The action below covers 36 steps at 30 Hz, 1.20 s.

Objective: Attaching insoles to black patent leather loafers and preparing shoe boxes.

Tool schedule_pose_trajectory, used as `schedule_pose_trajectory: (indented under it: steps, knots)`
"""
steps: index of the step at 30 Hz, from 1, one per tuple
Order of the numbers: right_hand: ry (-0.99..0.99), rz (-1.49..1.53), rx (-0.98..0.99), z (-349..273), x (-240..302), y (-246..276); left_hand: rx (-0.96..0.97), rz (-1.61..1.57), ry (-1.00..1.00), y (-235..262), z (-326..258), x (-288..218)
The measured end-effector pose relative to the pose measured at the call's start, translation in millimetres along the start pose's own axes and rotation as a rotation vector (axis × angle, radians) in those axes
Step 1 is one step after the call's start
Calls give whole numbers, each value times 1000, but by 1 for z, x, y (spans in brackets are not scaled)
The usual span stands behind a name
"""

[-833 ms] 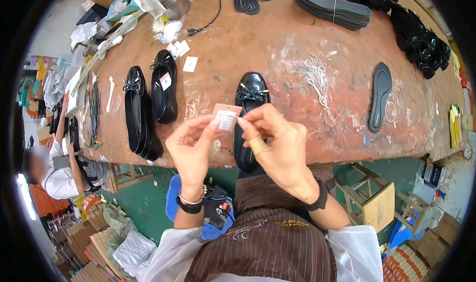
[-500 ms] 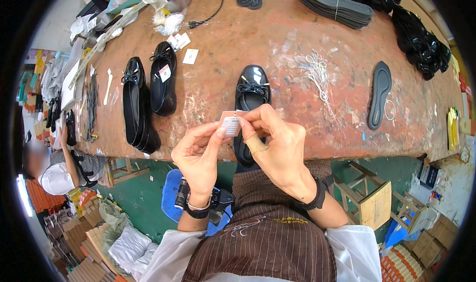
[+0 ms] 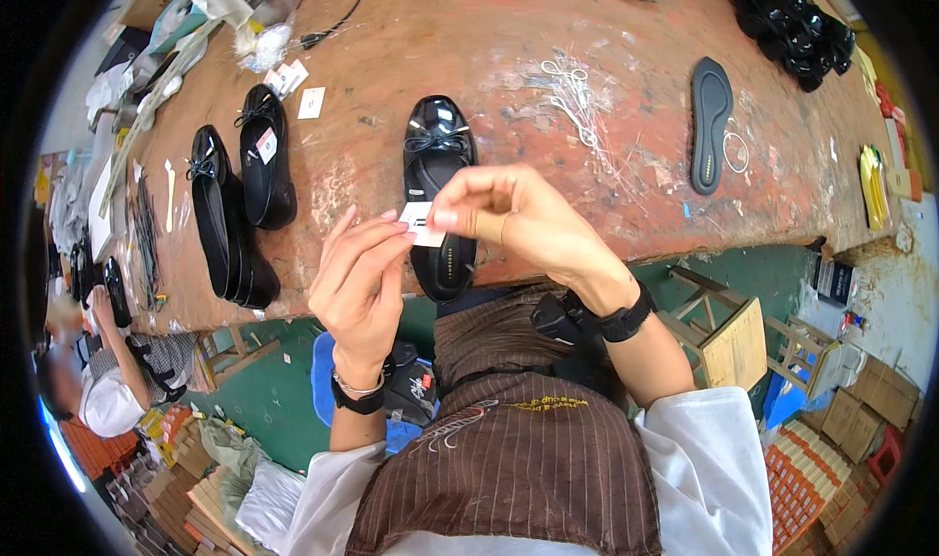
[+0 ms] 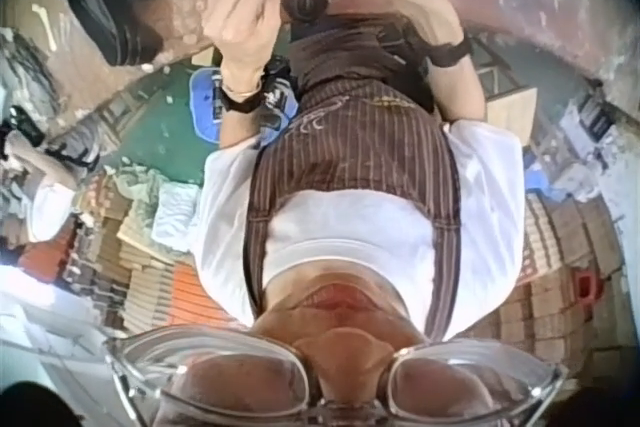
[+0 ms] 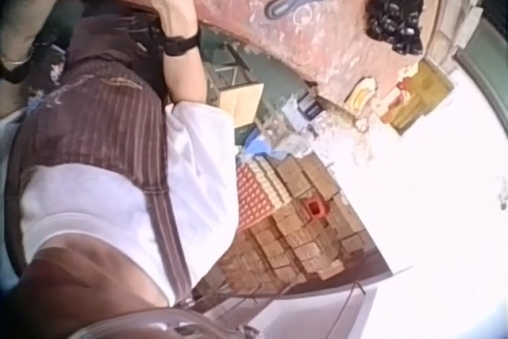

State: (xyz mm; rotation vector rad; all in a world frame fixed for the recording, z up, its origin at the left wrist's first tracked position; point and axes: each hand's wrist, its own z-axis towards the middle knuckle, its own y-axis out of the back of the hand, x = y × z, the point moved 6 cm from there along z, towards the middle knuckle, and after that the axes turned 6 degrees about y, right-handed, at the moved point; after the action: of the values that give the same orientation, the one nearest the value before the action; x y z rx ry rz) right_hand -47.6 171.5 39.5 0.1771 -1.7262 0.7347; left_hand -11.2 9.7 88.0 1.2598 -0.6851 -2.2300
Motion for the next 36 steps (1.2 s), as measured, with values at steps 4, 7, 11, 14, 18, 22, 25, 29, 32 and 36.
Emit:
schedule_pose_trajectory:
  steps: [4, 7, 11, 14, 18, 22, 25, 29, 32, 36]
  knots:
    - [417, -274, -782, -25, 33, 49, 110, -4, 140, -15, 0, 9]
    - [389, -472, -830, -44, 41, 69, 213, 12, 520, -42, -24, 47]
    - [148, -542, -638, -14, -7, 30, 66, 79, 491, -61, -30, 63]
    - [177, -702, -541, 13, -47, 10, 132, 13, 686, -74, -27, 75]
    - [101, -930, -531, 33, -67, 3, 11, -96, 779, -76, -34, 84]
    - [15, -1092, -456, 41, -79, -6, -100, -216, 772, -75, -41, 95]
    - [16, -1079, -470, 40, -83, -8, -30, -309, 974, -79, -49, 105]
    - [22, -1080, -496, 41, -83, -9, -58, -347, 954, -77, -47, 105]
    - [-19, -1086, -511, 41, -82, -8, -63, -356, 937, -79, -47, 106]
    - [-37, -1098, -529, 42, -84, -8, -73, -338, 921, -78, -48, 106]
